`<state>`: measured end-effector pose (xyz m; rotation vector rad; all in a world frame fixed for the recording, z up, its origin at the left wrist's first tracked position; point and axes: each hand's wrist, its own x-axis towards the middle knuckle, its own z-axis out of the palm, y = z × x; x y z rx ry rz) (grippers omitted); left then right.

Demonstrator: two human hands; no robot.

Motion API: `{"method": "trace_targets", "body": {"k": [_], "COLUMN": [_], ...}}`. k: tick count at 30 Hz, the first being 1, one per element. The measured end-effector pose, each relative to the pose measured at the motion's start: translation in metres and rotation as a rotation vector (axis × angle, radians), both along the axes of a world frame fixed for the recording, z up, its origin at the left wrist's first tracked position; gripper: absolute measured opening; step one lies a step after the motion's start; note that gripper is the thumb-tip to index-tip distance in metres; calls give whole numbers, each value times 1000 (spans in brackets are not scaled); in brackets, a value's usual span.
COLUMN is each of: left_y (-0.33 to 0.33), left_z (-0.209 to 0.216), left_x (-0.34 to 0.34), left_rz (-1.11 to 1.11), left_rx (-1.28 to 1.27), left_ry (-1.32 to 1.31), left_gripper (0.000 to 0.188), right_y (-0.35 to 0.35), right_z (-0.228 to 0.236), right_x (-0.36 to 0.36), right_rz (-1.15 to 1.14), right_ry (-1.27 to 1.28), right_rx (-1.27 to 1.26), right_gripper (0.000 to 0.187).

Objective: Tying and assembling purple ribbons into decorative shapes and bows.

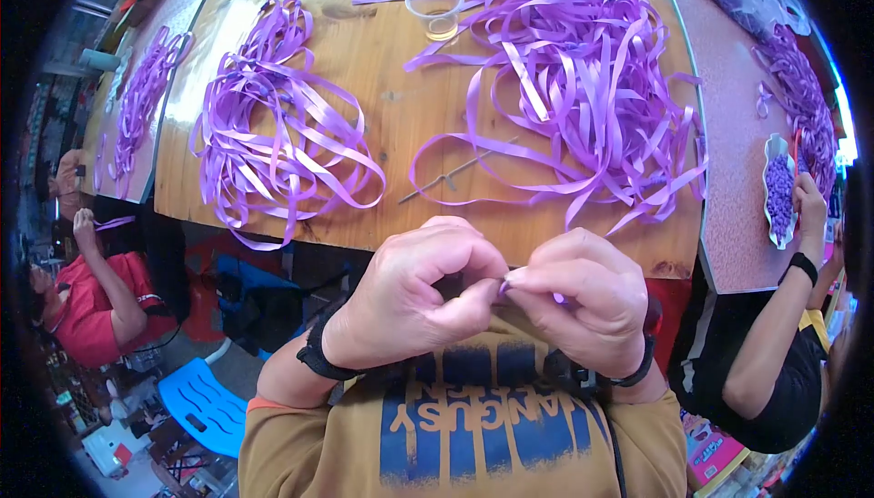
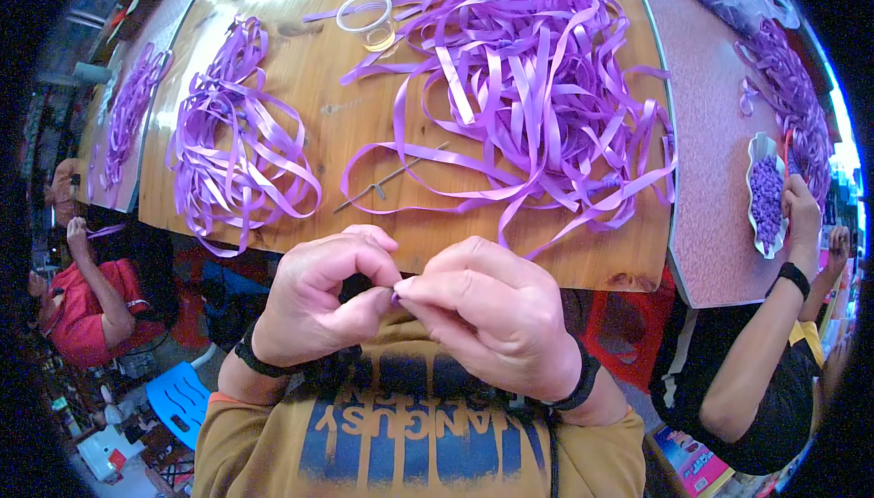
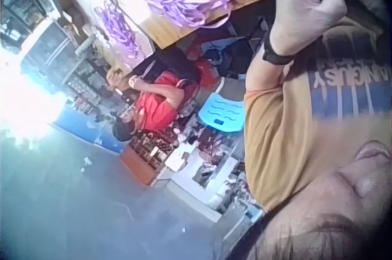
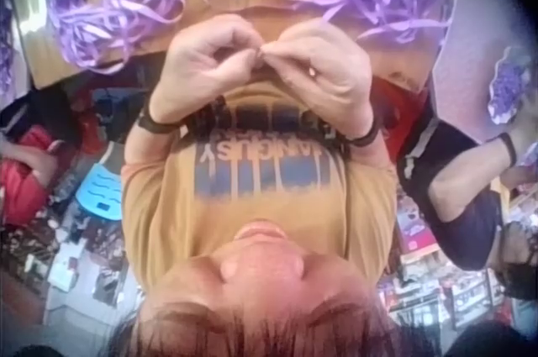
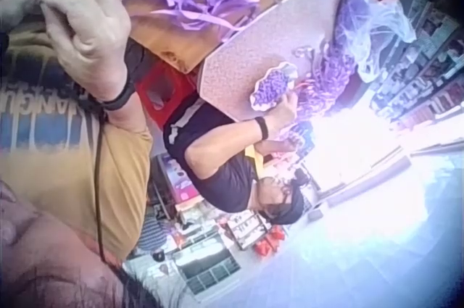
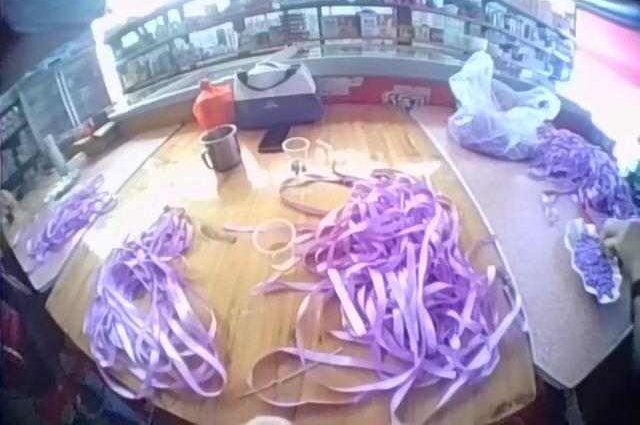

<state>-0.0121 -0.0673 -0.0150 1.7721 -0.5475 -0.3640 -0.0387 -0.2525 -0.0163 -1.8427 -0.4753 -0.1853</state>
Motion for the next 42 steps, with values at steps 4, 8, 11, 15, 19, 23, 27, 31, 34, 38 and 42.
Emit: {"method": "trace_targets", "body": {"k": [4, 8, 11, 15, 19, 23, 27, 31, 34, 38, 42], "left_y": [3, 7, 8, 4, -5, -8, -6, 9, 38, 81, 132], "left_z": [2, 4, 6, 11, 13, 10, 6, 4, 12, 15, 13], "left_x": [-2, -2, -2, -3, -8, -12, -16, -9, -8, -7, 16], "left_rz": [20, 30, 14, 53, 20, 60, 35, 101, 394, 756, 954], "left_rx": [22, 53, 65, 174, 321, 383, 391, 273, 219, 198, 297], "left_ry": [33, 51, -22, -258, -721, -829, -791, -663, -475, -291, -354], "left_gripper": [5, 6, 10, 18, 27, 11, 7, 9, 15, 20, 21], "right_y": [-4, -4, -5, -6, -5, -1, -4, -18, -39, -64, -83], "right_z": [5, 6, 6, 8, 6, 0, -3, -1, 7, 15, 25], "right_x": [-1, -2, -3, -3, -3, -4, -7, -4, -3, -6, -13], "right_rz": [-15, 7, 6, 0, 38, 121, 205, 255, 61, -7, -94], "right_ry": [54, 67, 102, 128, 140, 117, 52, 128, 242, 291, 345], "right_rx": [-102, -119, -66, -38, -27, 84, 76, -79, -202, -151, -151], "right_gripper": [19, 14, 13, 12, 10, 10, 12, 14, 22, 13, 11]}}
